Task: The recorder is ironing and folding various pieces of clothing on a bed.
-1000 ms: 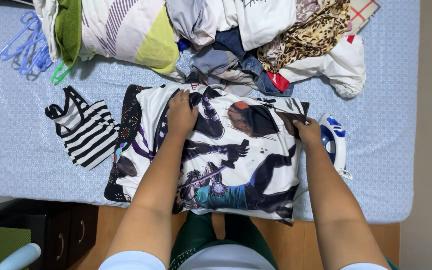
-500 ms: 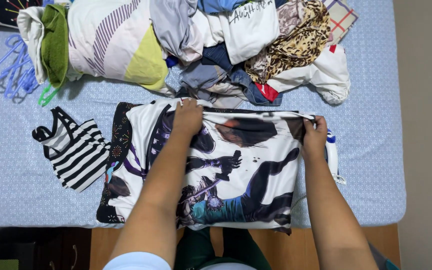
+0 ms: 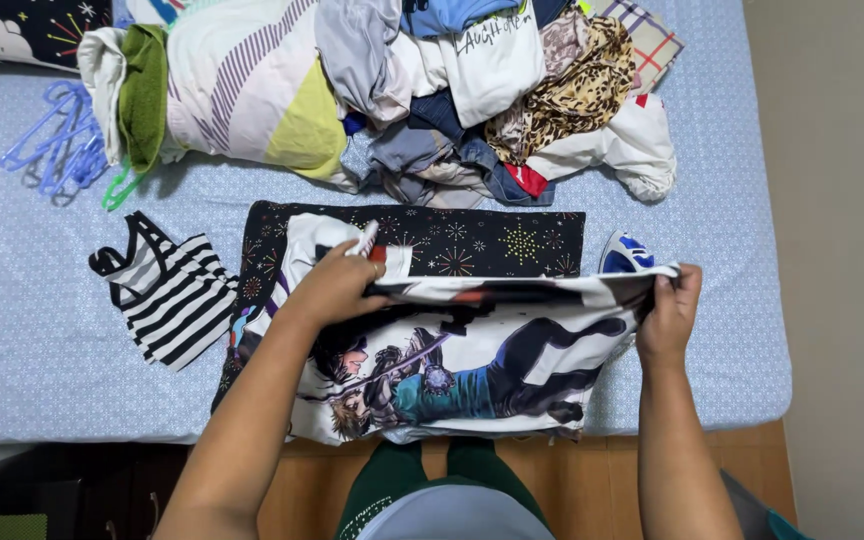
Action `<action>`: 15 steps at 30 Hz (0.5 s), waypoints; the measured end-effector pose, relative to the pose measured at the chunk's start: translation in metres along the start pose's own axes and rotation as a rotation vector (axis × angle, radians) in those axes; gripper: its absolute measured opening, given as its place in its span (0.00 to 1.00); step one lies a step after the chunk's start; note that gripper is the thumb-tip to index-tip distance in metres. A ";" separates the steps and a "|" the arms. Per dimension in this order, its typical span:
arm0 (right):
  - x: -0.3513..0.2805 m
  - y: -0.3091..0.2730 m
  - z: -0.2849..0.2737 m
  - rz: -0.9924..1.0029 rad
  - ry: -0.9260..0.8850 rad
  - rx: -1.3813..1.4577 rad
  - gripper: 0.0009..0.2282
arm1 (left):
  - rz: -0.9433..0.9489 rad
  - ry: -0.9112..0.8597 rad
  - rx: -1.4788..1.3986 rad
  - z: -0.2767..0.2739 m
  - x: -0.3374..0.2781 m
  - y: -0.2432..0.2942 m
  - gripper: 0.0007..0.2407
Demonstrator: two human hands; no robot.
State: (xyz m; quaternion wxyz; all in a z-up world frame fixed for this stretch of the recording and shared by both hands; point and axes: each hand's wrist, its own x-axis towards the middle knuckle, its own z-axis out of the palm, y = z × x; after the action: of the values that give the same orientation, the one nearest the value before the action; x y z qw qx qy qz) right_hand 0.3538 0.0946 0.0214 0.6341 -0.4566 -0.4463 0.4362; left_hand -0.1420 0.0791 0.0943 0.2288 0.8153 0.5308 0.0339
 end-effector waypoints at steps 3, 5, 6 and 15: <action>-0.034 -0.019 0.004 -0.040 -0.056 -0.184 0.04 | 0.106 0.083 0.033 0.004 -0.034 -0.002 0.16; -0.059 -0.022 -0.007 -0.053 -0.082 -0.237 0.03 | 0.063 0.107 0.041 -0.006 -0.064 0.004 0.16; -0.073 -0.023 -0.012 -0.062 -0.109 -0.290 0.02 | 0.017 0.128 0.049 -0.011 -0.080 0.007 0.16; -0.115 -0.113 0.024 0.191 -0.162 0.000 0.03 | -0.274 0.125 0.153 -0.109 -0.151 0.042 0.20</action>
State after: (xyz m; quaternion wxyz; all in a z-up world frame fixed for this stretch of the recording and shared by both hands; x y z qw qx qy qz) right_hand 0.3217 -0.0346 0.1156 0.5517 -0.4602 -0.4505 0.5299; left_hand -0.2045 -0.0307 0.2373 0.1353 0.7465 0.6513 0.0125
